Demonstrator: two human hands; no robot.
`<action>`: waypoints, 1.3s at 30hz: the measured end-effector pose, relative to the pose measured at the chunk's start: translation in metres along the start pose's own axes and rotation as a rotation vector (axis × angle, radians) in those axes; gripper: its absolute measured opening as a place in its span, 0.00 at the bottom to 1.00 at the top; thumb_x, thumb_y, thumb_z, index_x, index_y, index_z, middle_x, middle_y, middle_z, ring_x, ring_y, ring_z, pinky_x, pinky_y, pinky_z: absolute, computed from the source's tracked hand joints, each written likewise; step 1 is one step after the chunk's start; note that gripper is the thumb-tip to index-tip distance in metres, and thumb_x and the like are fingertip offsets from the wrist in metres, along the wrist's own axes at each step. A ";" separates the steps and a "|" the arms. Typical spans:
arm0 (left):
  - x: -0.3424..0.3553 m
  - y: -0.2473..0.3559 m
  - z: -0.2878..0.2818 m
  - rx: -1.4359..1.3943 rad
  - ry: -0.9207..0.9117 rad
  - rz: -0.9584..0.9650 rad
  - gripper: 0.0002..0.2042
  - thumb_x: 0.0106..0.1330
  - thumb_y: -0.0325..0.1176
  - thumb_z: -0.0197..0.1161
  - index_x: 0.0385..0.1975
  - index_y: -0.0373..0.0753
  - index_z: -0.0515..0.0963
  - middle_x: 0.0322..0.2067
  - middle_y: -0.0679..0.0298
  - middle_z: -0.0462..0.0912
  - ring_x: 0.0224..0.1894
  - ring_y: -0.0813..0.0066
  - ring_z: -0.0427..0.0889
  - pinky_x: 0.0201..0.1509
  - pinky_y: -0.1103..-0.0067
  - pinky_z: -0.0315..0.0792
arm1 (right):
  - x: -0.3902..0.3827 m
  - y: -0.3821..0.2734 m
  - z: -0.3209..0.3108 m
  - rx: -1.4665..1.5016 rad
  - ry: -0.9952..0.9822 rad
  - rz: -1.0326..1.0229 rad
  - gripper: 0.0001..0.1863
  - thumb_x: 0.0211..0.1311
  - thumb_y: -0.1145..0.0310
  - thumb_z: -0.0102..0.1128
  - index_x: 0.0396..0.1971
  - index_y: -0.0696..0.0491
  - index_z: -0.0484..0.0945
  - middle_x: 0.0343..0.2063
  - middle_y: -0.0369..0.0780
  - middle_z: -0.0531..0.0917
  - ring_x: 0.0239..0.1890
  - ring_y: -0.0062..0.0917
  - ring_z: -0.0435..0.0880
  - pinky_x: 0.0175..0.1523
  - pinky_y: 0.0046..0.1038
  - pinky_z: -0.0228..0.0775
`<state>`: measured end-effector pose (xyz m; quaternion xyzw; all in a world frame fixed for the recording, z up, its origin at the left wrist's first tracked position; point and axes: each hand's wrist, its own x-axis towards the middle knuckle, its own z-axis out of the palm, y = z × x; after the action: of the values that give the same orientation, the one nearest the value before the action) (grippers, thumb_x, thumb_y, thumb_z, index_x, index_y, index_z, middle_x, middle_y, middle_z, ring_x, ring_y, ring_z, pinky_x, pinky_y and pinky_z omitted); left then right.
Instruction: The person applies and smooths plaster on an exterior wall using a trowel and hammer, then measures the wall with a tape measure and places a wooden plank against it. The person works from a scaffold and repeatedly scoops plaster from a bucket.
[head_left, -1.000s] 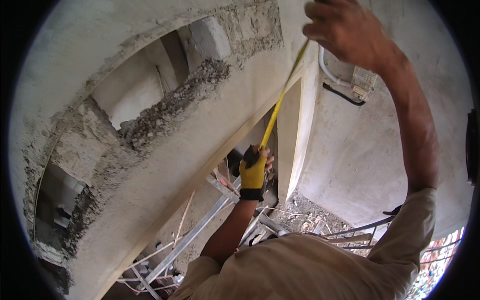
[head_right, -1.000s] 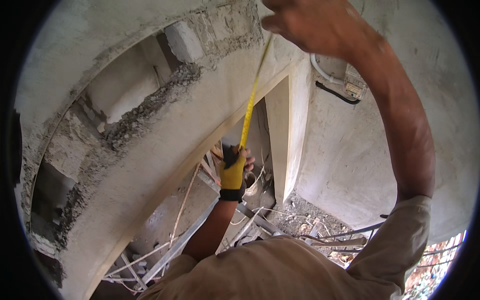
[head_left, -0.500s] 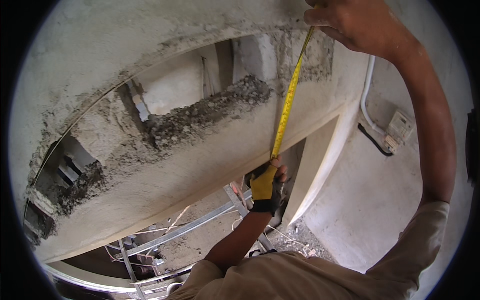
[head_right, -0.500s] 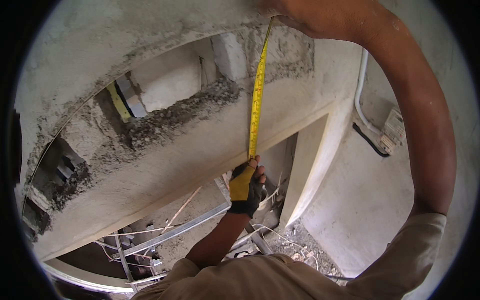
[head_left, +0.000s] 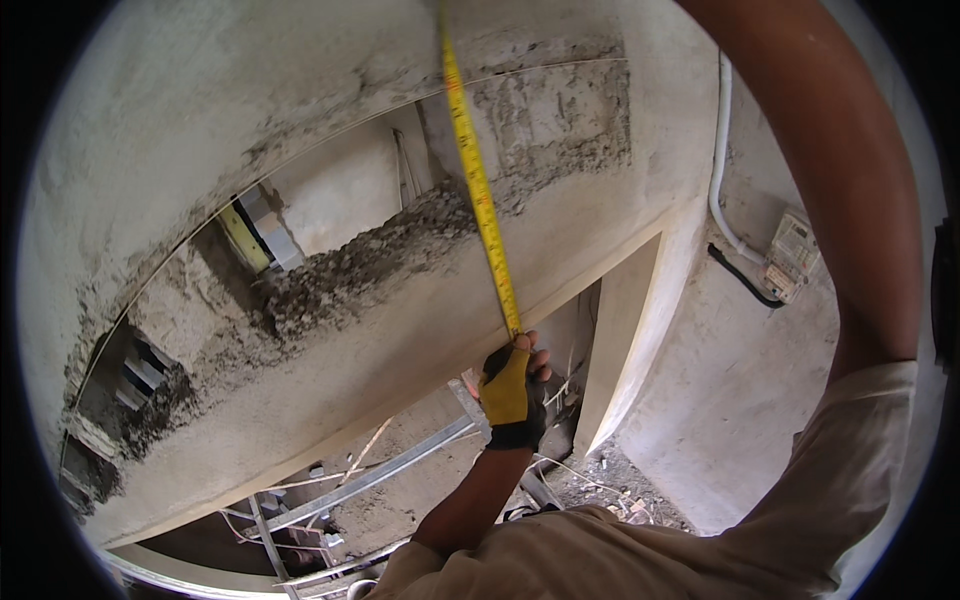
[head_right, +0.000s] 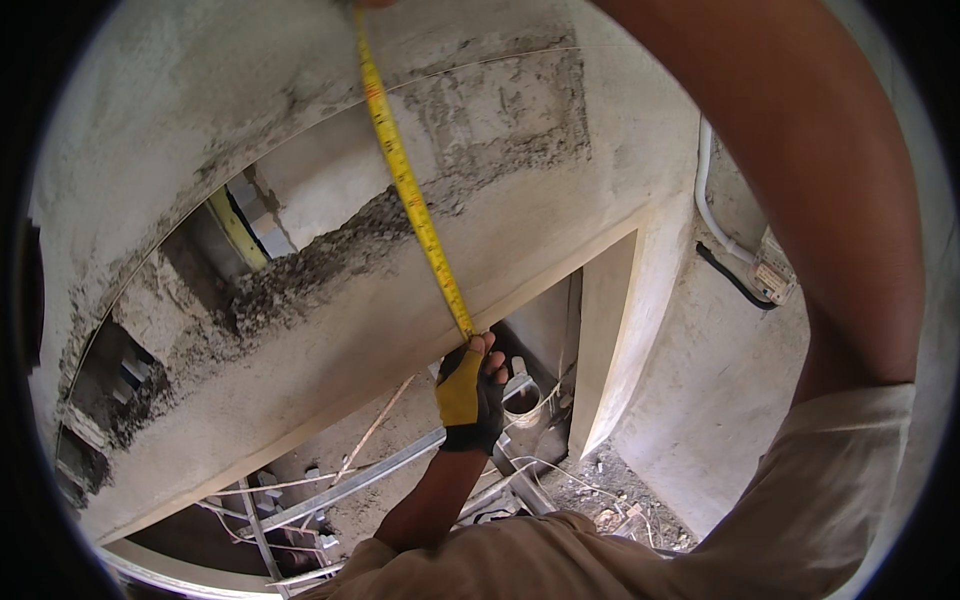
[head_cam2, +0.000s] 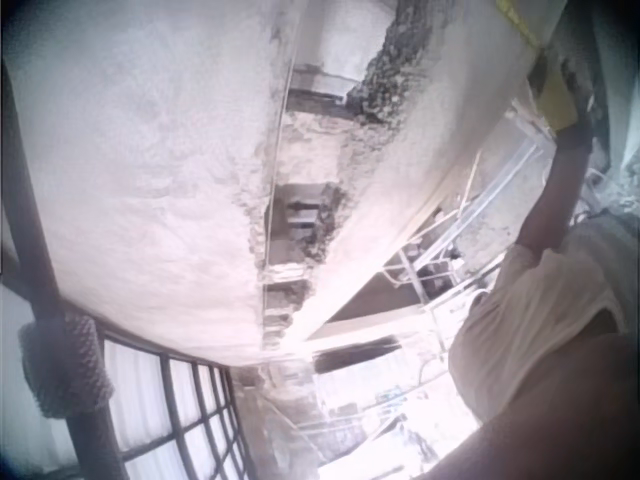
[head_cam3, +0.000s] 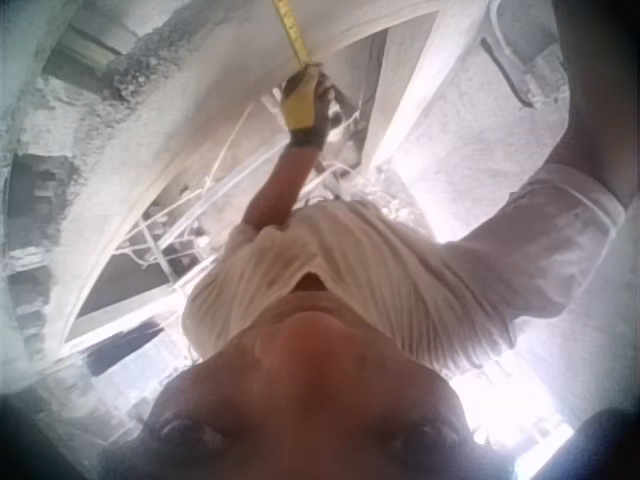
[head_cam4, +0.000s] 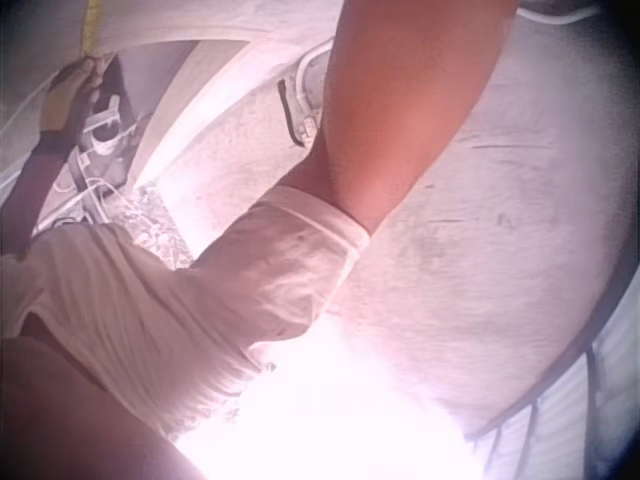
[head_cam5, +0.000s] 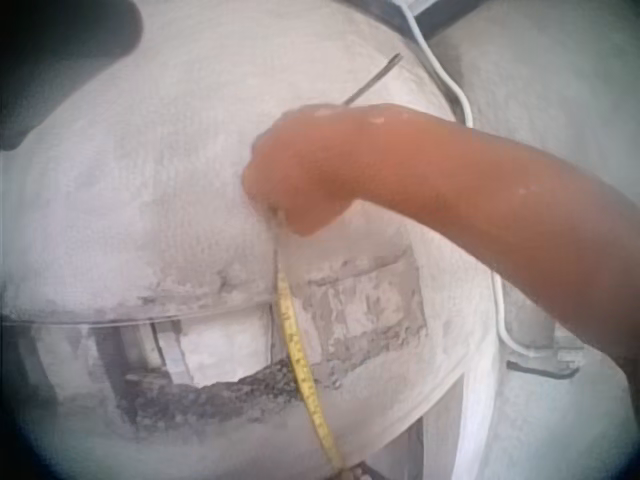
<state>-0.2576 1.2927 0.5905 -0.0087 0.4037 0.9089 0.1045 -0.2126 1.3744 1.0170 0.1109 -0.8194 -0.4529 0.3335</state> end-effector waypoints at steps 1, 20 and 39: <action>0.001 0.001 -0.001 0.011 -0.010 0.010 0.11 0.68 0.35 0.64 0.47 0.40 0.75 0.39 0.66 0.80 0.32 0.78 0.75 0.32 0.80 0.71 | 0.000 -0.003 -0.003 0.016 -0.009 0.008 0.11 0.53 0.69 0.60 0.33 0.58 0.86 0.35 0.46 0.86 0.38 0.42 0.85 0.44 0.40 0.77; -0.003 0.000 0.003 -0.016 0.006 0.044 0.14 0.65 0.33 0.67 0.46 0.33 0.76 0.38 0.61 0.82 0.30 0.78 0.78 0.30 0.82 0.74 | -0.009 0.009 0.003 0.056 0.058 -0.017 0.10 0.52 0.71 0.61 0.34 0.55 0.86 0.35 0.46 0.86 0.40 0.39 0.86 0.46 0.36 0.78; -0.014 -0.010 -0.088 1.381 -0.214 0.740 0.09 0.70 0.33 0.62 0.45 0.39 0.77 0.34 0.70 0.81 0.33 0.77 0.79 0.39 0.79 0.75 | -0.049 -0.012 0.015 0.373 0.156 -0.186 0.07 0.57 0.67 0.61 0.33 0.51 0.84 0.30 0.42 0.83 0.34 0.36 0.82 0.39 0.39 0.74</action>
<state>-0.2480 1.2323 0.5249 0.2804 0.8411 0.4242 -0.1845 -0.1874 1.4014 0.9799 0.2801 -0.8470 -0.3124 0.3263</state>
